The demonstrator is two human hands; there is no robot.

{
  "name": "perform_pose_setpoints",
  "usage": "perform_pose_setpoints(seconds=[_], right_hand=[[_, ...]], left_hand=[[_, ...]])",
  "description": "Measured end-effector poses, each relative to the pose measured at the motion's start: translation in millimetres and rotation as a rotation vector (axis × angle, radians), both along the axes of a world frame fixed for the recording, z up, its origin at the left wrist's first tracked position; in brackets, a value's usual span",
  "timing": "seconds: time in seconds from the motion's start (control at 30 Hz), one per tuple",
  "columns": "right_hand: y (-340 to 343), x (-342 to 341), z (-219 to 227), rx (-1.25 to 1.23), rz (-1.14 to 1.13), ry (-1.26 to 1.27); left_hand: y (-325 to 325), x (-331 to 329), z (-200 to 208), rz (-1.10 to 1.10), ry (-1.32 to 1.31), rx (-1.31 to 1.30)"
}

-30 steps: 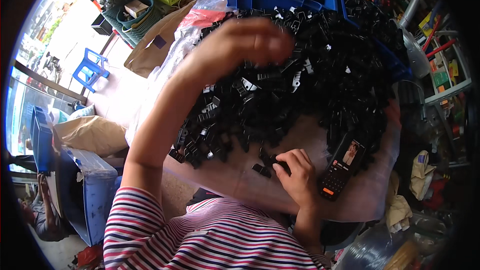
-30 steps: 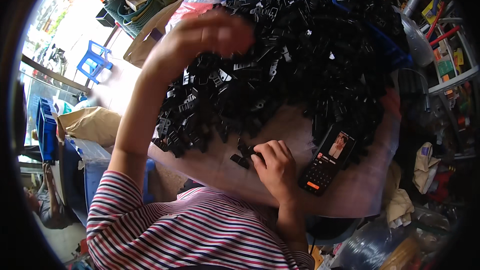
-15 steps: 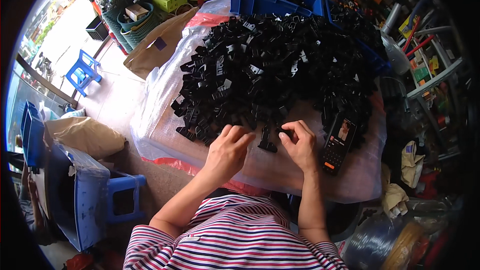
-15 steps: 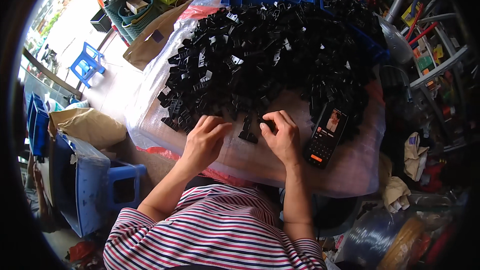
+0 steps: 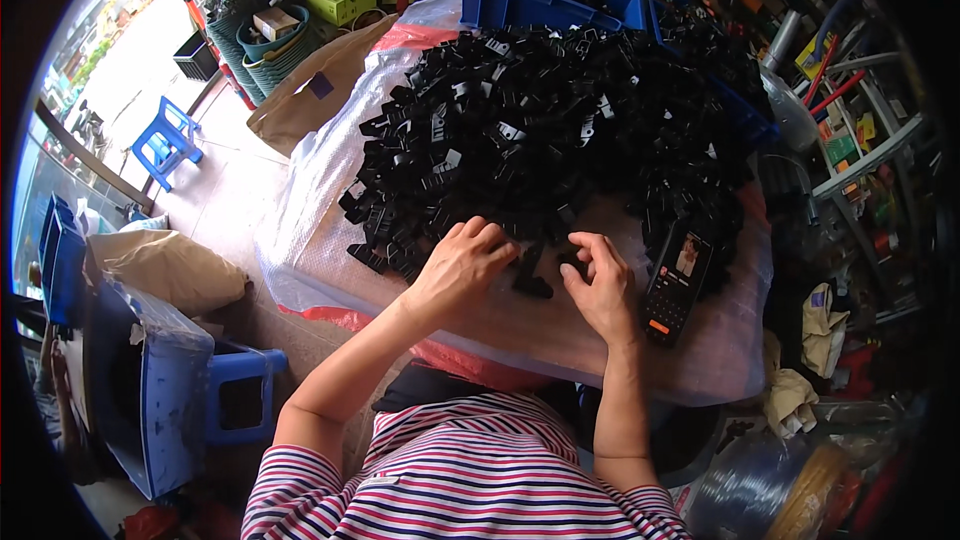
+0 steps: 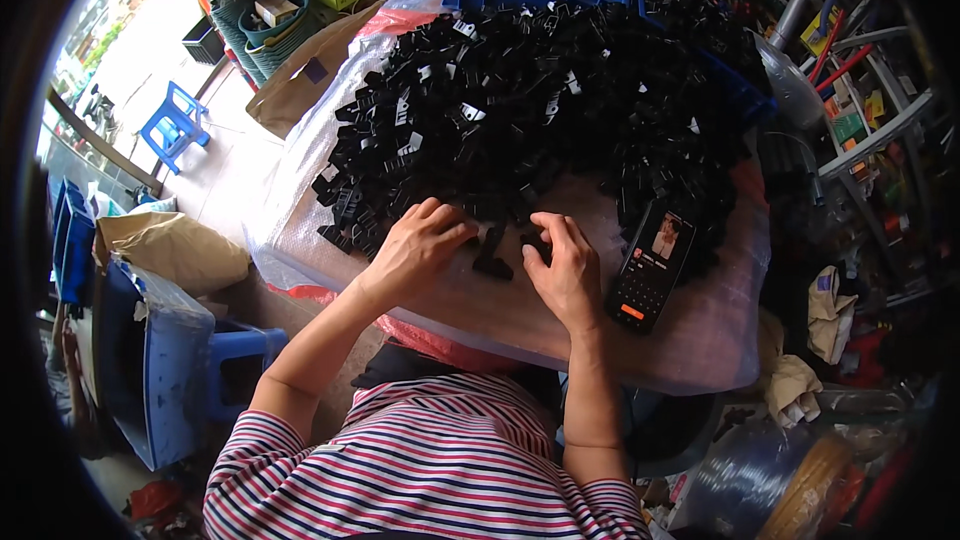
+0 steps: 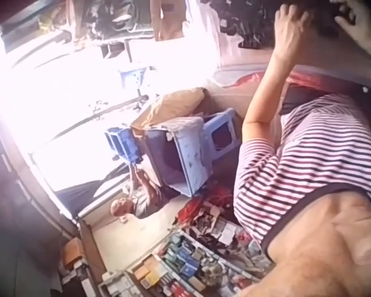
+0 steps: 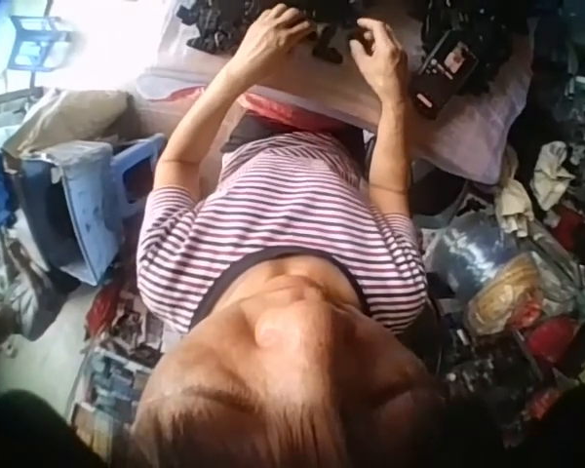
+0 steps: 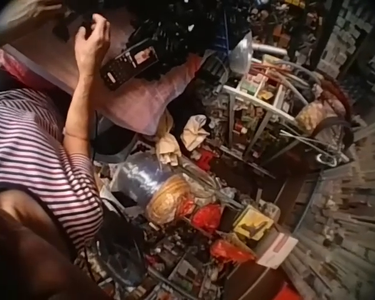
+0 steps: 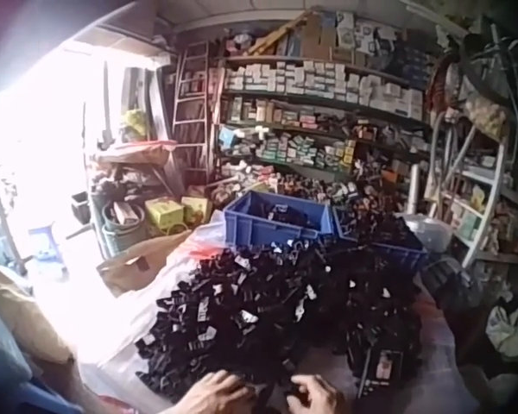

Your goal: Sorting through a large pile of small black plastic components on a workbench.

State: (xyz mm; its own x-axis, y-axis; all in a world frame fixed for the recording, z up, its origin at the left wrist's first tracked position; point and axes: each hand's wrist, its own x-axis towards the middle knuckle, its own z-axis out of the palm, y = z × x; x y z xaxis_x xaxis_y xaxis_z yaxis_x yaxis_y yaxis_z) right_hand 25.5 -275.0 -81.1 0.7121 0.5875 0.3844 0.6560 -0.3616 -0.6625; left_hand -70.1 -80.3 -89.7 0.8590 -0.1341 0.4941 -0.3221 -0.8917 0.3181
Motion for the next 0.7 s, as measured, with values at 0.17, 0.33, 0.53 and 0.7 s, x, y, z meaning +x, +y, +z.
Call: perform_pose_setpoints(seconds=[0.17,0.33,0.53,0.7], right_hand=[[-0.9,-1.6,6.5,0.011,-0.093,-0.004],[-4.2,-2.0,8.8,0.017,-0.159,-0.011],[-3.3,-5.0,13.5,0.093,-0.087,-0.06],[0.2,-3.4,12.0,0.093,-0.055,0.021]], left_hand=[[-7.7,0.6,16.4,0.04,-0.087,-0.384],[25.3,-26.1,34.5,0.308,-0.219,-0.371],[19.5,-30.8,29.4,0.271,0.051,-0.028],[8.0,-11.9,16.3,0.301,0.098,0.142]])
